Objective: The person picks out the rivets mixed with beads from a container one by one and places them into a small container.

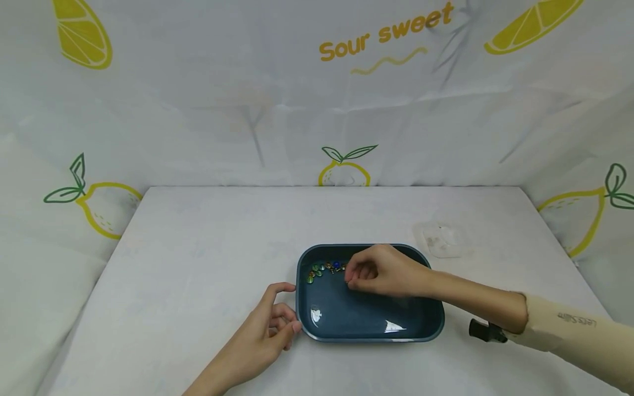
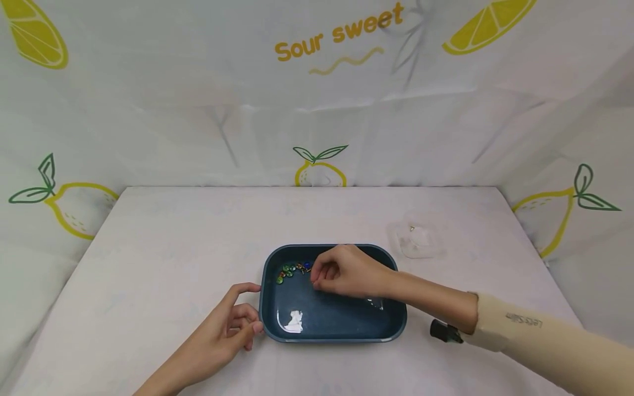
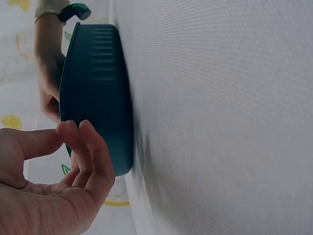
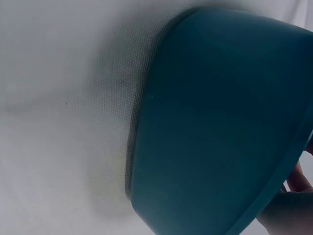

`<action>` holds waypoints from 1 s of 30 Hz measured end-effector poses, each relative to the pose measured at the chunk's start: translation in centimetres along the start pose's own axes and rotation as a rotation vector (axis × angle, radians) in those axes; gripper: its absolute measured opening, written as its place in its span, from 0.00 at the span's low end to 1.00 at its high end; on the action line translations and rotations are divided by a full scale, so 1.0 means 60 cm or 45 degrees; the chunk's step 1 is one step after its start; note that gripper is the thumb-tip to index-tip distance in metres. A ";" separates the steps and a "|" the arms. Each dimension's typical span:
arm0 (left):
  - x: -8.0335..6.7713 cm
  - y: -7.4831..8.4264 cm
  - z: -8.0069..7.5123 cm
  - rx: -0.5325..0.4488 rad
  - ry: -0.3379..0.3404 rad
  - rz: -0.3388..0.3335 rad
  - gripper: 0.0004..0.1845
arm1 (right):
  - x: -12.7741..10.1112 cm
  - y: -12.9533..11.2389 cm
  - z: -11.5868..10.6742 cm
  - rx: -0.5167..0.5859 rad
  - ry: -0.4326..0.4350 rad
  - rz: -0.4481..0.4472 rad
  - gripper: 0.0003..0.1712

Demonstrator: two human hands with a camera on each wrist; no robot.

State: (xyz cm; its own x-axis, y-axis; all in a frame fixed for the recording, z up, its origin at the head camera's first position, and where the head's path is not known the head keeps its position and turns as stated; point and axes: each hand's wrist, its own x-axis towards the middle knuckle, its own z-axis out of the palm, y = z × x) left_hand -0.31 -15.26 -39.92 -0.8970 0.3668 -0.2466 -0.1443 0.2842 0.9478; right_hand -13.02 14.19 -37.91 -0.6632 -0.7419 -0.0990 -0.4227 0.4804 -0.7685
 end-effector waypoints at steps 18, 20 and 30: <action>0.001 0.001 -0.001 -0.005 -0.004 -0.017 0.33 | -0.035 -0.023 -0.034 0.027 0.143 -0.044 0.05; 0.001 0.002 0.000 -0.003 -0.004 -0.020 0.33 | -0.039 -0.024 -0.039 0.036 0.159 -0.048 0.06; 0.001 0.002 0.000 0.009 -0.003 -0.013 0.33 | -0.057 -0.021 -0.051 0.047 0.246 -0.045 0.11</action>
State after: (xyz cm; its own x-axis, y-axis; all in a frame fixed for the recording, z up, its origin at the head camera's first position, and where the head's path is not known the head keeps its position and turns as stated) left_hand -0.35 -15.22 -39.83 -0.8944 0.3659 -0.2571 -0.1507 0.2947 0.9436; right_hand -12.10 17.53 -34.67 -0.7558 -0.6529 0.0487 -0.4273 0.4354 -0.7924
